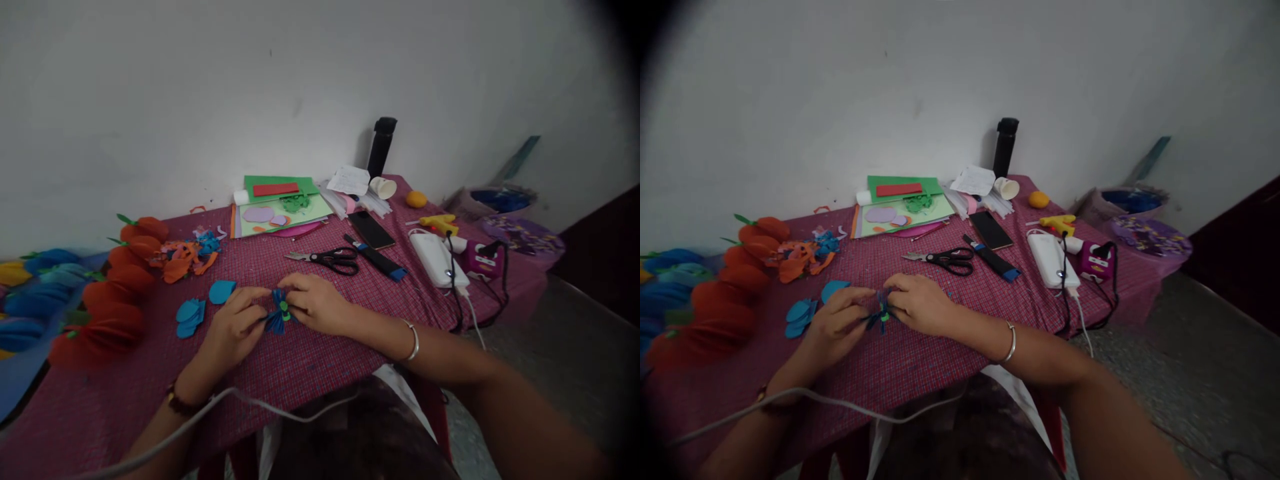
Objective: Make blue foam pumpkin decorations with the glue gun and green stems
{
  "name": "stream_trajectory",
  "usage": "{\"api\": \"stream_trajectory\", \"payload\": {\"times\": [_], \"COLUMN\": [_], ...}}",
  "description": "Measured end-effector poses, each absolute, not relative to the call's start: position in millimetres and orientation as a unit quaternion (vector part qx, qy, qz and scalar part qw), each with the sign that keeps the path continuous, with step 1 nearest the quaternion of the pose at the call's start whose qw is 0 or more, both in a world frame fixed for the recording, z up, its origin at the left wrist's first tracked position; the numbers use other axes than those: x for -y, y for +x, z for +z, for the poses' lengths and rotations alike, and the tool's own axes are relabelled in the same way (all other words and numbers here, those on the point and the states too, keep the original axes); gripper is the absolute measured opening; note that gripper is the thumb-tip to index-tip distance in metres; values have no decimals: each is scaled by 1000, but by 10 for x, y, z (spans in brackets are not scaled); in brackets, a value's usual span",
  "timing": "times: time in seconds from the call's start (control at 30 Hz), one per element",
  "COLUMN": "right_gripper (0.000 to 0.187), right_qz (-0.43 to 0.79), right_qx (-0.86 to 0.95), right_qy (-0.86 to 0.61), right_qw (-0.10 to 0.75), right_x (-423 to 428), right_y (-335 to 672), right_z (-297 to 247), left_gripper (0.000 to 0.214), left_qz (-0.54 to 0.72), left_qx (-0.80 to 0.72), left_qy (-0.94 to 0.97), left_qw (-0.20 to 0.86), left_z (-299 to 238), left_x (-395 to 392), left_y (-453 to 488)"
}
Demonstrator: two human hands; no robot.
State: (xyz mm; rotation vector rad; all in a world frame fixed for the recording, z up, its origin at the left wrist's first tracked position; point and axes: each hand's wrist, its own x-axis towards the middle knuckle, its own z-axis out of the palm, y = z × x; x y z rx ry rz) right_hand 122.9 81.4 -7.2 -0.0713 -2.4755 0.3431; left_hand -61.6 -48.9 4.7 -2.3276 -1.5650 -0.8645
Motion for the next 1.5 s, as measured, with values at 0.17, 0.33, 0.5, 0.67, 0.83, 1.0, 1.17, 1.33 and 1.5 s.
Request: {"api": "stream_trajectory", "payload": {"times": [0.17,0.33,0.5,0.67,0.83,1.0,1.17,1.33,1.5], "right_gripper": [10,11,10,11,10,17,20,20,21], "right_qz": [111,113,112,102,179,251,292,371,421], "right_qx": [935,933,926,938,936,923,914,891,875], "right_qy": [-29,-30,-43,-23,14,-13,-6,25,40], "right_qw": [335,340,358,330,303,291,282,261,234], "right_x": [-802,-791,-797,-815,-823,-809,-800,-820,-866], "right_y": [1233,1237,1227,1214,1209,1197,1183,1175,1169], "right_z": [-50,-33,-63,-80,-62,-44,-59,-98,-117], "left_gripper": [15,16,16,20,19,16,16,18,22], "left_qz": [-286,-295,-311,-297,-344,-369,-366,-372,-367], "left_qx": [535,531,546,561,573,580,561,550,549], "left_qy": [-789,-788,-769,-767,-743,-722,-732,-732,-735], "left_qw": [95,97,118,94,-1,-71,-122,-154,-154], "left_z": [46,47,86,46,-22,20,68,69,56], "left_x": [511,521,520,514,467,442,466,477,477], "left_y": [-611,-606,-565,-556,-570,-522,-479,-472,-466]}}
